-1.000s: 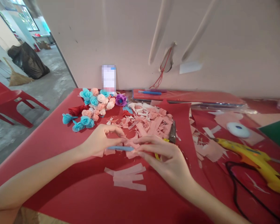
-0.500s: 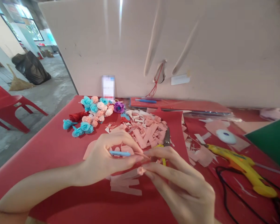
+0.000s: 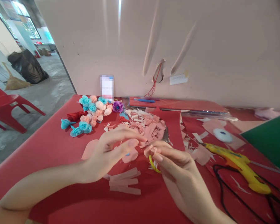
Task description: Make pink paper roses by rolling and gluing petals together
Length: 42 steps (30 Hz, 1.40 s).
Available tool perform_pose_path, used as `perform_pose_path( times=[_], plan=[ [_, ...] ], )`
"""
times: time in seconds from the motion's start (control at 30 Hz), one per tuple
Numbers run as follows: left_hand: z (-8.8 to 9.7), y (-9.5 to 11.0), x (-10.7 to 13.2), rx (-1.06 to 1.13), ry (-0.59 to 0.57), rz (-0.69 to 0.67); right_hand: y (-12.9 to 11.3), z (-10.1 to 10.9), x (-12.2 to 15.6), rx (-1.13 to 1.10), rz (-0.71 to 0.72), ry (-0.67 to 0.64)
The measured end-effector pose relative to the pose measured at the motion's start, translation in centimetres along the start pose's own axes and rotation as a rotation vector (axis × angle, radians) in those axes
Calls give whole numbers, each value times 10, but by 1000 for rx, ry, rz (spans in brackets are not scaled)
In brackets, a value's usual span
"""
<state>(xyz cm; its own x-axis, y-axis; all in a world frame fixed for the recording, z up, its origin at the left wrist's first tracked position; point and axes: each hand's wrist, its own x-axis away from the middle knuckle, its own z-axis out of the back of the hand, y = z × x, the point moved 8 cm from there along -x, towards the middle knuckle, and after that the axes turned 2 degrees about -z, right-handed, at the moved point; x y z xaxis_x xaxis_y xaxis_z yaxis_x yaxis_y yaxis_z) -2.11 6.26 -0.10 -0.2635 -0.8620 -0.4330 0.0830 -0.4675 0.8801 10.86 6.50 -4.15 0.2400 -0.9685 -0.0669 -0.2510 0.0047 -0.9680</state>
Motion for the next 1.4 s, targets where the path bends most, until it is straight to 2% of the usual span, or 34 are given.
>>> perform_pose_path(
  times=[0.1, 0.3, 0.4, 0.57, 1.0, 1.2, 1.4],
  plan=[
    [-4, 4, -1, -59, -4, -48, 0, 1, 0, -12, 11, 17],
    [-7, 4, 3, -126, -8, -85, 0, 0, 5, 61, 87, -33],
    [-8, 5, 4, -99, -31, -115, -2, -1, 6, 124, 132, -39],
    [-7, 9, 2, -12, 31, -151, -3, -4, 6, 146, 167, -39],
    [-14, -13, 3, 230, 11, 87, -6, 2, 9, 168, 199, 40],
    [-15, -10, 3, 258, 19, 85, 0, 4, 7, 154, 150, 74],
    [-14, -6, 4, 174, 55, 46, 4, 4, 5, 133, 131, 85]
  ],
)
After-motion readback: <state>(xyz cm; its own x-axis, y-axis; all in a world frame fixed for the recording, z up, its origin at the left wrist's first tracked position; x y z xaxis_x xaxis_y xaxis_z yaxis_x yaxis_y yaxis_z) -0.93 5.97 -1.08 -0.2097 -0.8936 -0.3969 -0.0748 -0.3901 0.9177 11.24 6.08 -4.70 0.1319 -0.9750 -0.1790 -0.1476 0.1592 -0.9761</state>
